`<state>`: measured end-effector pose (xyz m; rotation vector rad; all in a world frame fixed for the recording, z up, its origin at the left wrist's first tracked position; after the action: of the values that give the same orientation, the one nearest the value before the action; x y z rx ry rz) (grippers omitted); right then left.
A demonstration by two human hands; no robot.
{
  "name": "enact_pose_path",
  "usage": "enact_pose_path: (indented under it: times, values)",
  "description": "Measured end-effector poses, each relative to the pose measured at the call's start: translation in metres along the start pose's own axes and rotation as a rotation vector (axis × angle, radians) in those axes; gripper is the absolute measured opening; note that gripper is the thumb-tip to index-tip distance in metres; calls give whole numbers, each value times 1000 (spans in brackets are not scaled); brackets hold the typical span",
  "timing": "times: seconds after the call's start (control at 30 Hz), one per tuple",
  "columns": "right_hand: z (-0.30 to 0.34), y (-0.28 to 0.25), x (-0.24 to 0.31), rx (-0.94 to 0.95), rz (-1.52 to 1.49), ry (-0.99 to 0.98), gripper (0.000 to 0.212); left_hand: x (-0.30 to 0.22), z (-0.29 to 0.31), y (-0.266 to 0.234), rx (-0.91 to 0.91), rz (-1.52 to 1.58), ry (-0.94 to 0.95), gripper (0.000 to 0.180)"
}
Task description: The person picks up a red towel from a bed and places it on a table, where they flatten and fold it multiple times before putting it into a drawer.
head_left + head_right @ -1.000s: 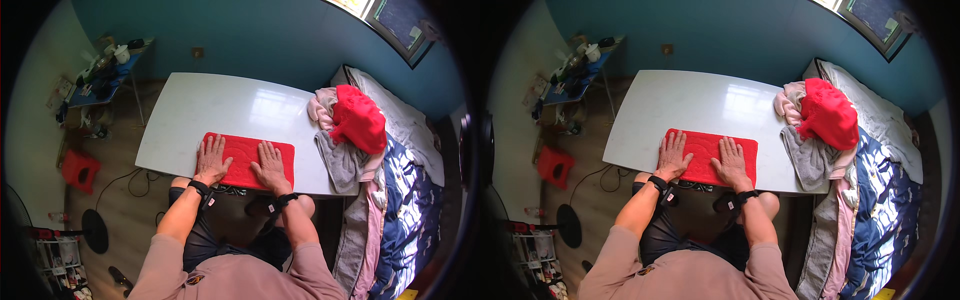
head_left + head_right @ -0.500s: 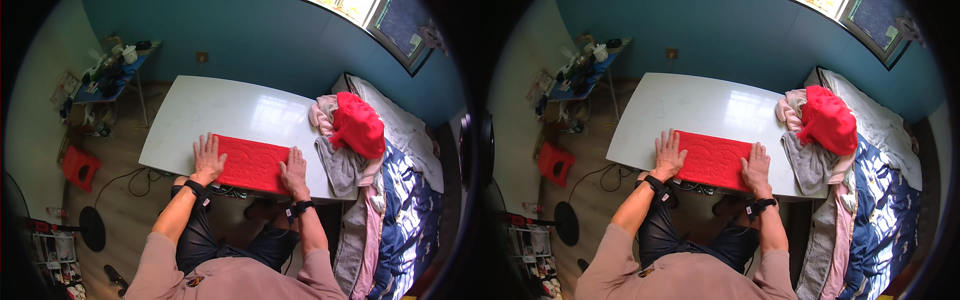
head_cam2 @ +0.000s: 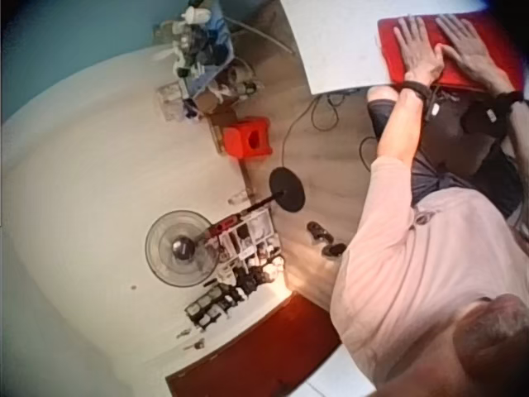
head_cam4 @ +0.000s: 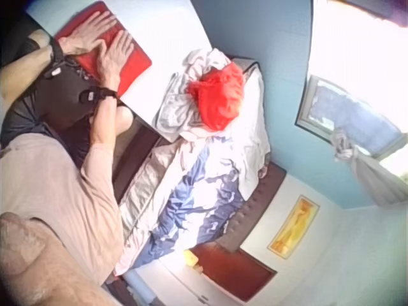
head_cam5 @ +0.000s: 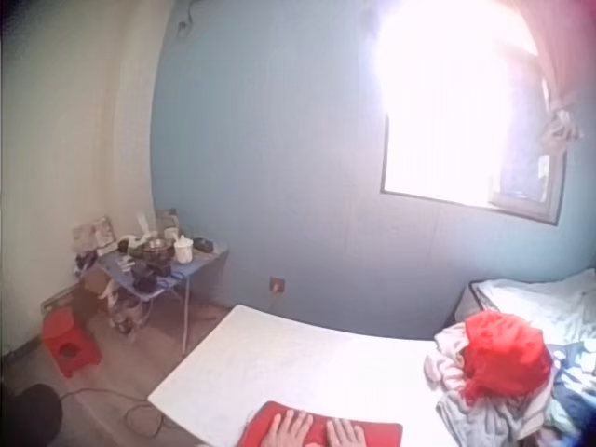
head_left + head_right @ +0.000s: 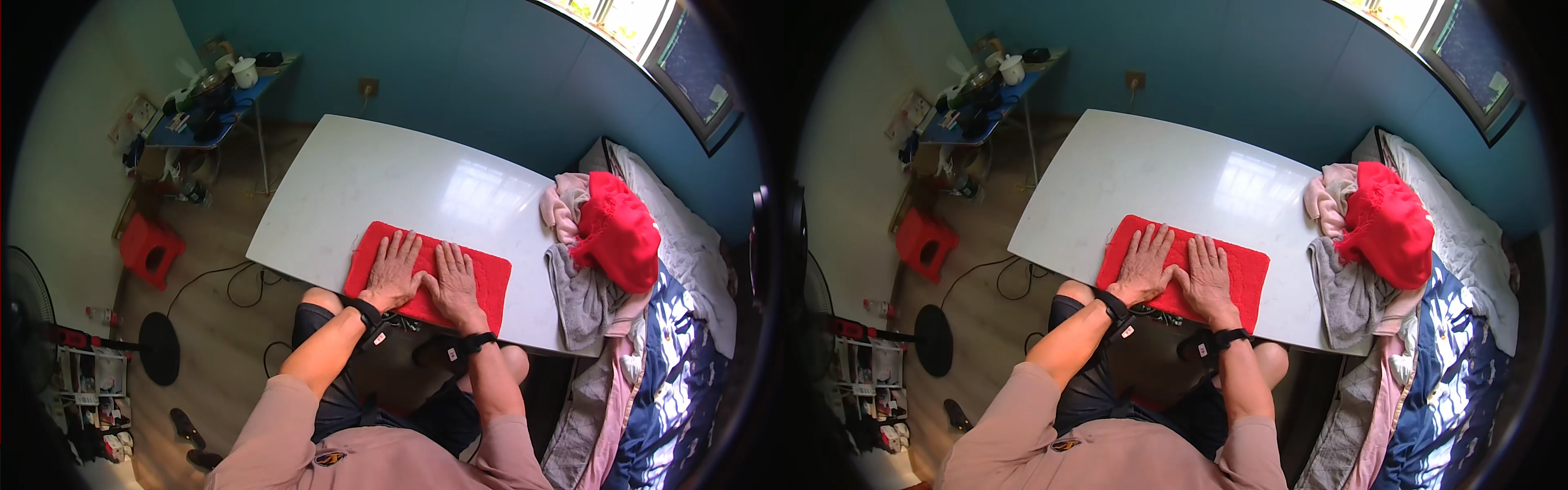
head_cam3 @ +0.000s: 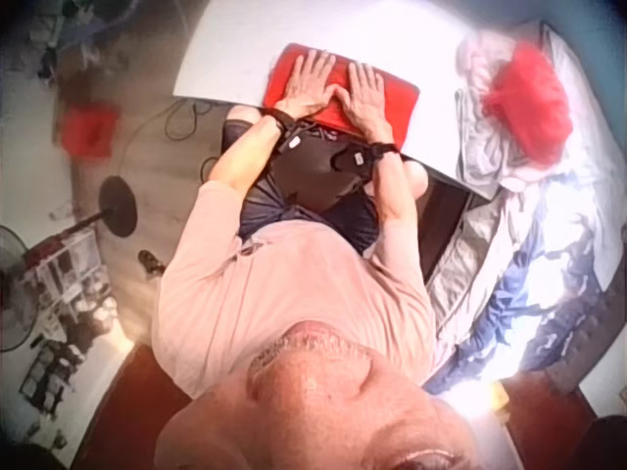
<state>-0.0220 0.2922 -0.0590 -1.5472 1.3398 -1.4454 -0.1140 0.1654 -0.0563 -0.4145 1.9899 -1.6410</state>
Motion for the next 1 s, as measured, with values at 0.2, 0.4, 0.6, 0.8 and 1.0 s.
enact_pose_path:
  times: [0.2, 0.4, 0.6, 0.8, 1.0]
  values:
    - [25, -18, -40, 8, 89, 94, 74, 37, 13, -11, -15, -19, -70, 76]
    - [57, -38, -91, 53, 101, 256, 71, 85, 38, -18, -26, -83, -230, 75]
    - [60, -47, -99, -59, 111, 403, 69, 71, 39, -40, -153, -64, -225, 78]
    - [8, -21, 27, -35, -7, 27, 69, -6, 15, -13, -107, -29, -13, 80]
    - [13, 2, 14, 13, -6, -9, 70, -1, 14, -2, -7, -18, -40, 77]
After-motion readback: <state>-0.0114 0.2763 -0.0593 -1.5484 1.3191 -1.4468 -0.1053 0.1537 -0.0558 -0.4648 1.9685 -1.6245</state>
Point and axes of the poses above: each hand's wrist, its own z-axis away from the middle knuckle, its own y-axis out of the palm, x = y × z, the point moved 4 cm from there along -z, towards the middle knuckle, and after that the axes turned 2 degrees about -z, right-handed, at the moved point
